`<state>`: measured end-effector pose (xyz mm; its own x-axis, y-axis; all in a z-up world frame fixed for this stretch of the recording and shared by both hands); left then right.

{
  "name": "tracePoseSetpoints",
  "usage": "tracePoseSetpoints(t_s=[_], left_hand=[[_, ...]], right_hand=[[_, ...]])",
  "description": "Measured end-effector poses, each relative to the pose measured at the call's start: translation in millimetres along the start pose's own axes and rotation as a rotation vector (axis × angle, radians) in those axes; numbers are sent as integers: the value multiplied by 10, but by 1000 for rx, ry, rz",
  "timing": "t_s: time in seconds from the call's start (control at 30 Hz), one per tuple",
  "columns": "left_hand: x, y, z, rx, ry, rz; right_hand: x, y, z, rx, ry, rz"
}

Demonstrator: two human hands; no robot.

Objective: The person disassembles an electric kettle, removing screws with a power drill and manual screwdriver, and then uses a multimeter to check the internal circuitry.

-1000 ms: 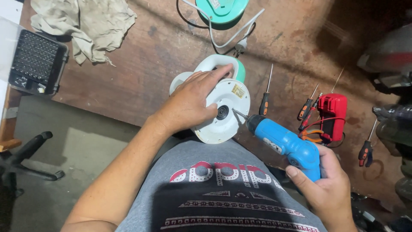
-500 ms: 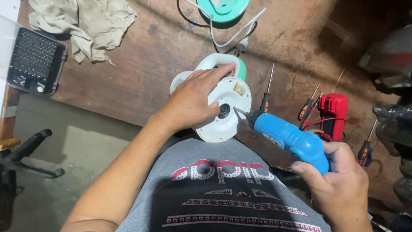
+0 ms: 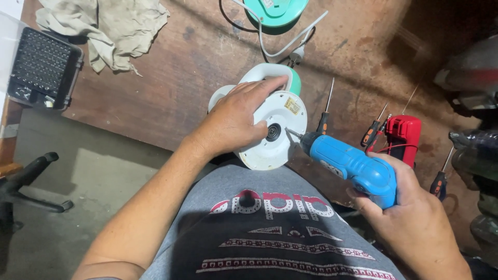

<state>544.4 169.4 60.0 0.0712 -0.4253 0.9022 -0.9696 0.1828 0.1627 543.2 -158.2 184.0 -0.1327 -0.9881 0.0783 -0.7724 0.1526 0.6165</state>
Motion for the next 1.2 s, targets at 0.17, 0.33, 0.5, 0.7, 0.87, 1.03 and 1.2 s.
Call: tracePoseSetpoints(t_s=[0.17,0.33,0.5,0.7,0.87,1.03,1.2], left_hand=[[-48,10,-3,40,-11,32],[-29,8,-8,19,-6,25],[-26,15,-15,12,0,34],[-39,17,-18,13,-3,53],[-66,15,-22,7,-5,52],[-81,13,-23,-16,-34,82],[-77,22,-26,-12,-77,176]], right_hand=[[-24,22,-11,10,0,3],[-15,65,3,38,-35,-12],[7,105,25,46,-44,29],[24,129,25,53,-48,30],[69,142,41,90,-52,17],[48,150,17,147,-63,-54],[78,152,-4,166,-48,-73]])
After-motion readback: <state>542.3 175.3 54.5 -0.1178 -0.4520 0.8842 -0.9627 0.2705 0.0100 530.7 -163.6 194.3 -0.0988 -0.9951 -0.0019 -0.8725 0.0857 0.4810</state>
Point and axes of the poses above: each hand's wrist, its own y-axis away from the middle knuckle, its own z-axis out of the palm, x = y × z, the point moved 8 cm from there along -y, towards the middle knuckle, and after that the axes turned 1 degree about -z, right-handed, at the moved point
